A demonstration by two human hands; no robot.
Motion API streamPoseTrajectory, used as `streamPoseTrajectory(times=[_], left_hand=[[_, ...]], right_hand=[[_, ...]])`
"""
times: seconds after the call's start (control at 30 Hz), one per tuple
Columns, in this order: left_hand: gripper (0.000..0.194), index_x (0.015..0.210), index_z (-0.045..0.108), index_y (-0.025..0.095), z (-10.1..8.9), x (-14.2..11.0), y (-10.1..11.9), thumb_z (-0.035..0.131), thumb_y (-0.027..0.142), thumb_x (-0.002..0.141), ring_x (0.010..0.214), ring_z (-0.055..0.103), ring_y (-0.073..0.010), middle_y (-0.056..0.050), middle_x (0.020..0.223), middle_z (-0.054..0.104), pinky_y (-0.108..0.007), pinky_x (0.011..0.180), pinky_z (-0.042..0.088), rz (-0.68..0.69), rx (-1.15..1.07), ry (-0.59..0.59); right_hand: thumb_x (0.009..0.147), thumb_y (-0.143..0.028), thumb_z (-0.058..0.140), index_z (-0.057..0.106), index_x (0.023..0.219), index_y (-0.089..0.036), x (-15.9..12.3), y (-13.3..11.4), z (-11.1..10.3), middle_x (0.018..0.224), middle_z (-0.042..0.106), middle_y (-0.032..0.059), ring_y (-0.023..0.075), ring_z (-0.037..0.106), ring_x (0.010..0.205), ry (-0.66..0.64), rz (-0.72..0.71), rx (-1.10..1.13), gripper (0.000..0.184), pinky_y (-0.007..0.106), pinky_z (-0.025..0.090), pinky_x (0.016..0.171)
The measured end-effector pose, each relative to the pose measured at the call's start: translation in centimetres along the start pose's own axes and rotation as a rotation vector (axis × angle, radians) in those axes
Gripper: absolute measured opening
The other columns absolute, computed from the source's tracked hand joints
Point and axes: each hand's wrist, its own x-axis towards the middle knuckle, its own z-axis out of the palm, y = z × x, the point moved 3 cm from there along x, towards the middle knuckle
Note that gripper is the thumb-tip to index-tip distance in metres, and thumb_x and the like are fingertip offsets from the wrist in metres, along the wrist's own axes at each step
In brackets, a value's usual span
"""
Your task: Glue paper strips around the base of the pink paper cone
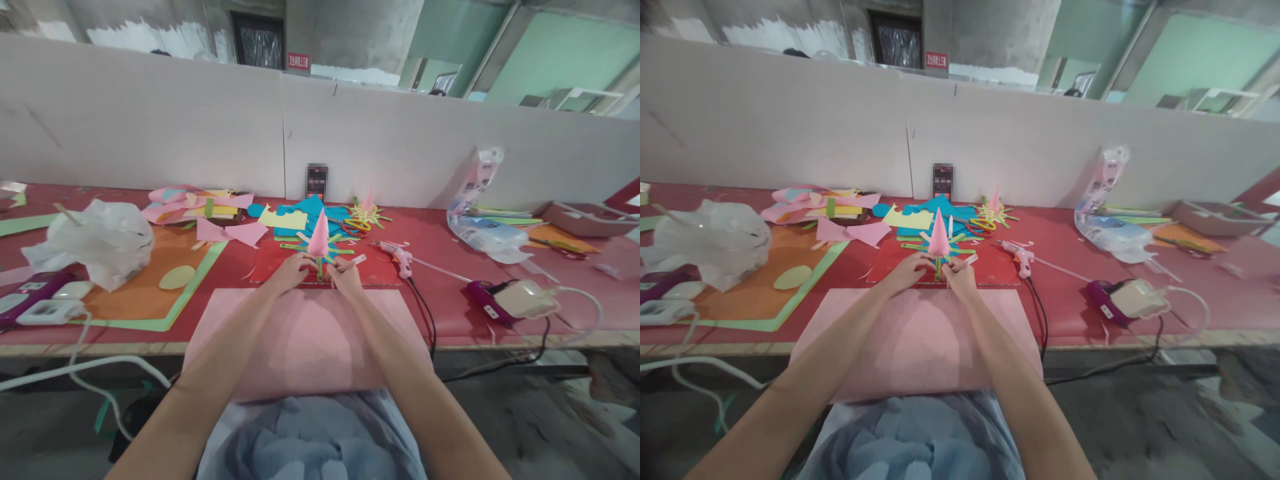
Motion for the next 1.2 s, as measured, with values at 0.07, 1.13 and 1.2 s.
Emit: streamPoseTrajectory(times=[0.07,1.13,1.2], left_hand=[[0.041,0.09,0.072,0.023,0.0,0.01,-0.01,0.043,0.002,0.07,0.111,0.055,-0.0164,-0.003,0.117,0.059,-0.031,0.104,0.04,0.004,-0.003,-0.001],[0.04,0.091,0.072,0.023,-0.03,-0.04,0.17,0.044,0.003,0.071,0.111,0.055,-0.0163,-0.003,0.117,0.059,-0.032,0.104,0.04,-0.001,-0.002,0.0],[0.04,0.091,0.072,0.024,-0.05,-0.03,0.21,0.044,0.003,0.071,0.112,0.055,-0.0159,-0.002,0.117,0.059,-0.031,0.105,0.039,0.0,0.003,0.0]], right_hand=[[0.075,-0.029,0.051,0.038,0.057,-0.022,0.05,0.02,-0.04,0.041,0.054,-0.0055,0.0101,0.044,0.032,0.013,0.005,0.003,0.024,0.021,0.03,0.037],[0.077,-0.043,0.052,0.041,0.057,-0.022,-0.3,-0.76,-0.17,0.037,0.05,-0.0045,0.0111,0.049,0.035,-0.029,0.013,0.047,0.031,0.021,0.035,0.042],[0.077,-0.045,0.053,0.04,0.058,-0.023,-0.17,-0.59,-0.18,0.037,0.05,-0.0043,0.0122,0.053,0.039,-0.021,0.011,0.063,0.032,0.021,0.038,0.044]])
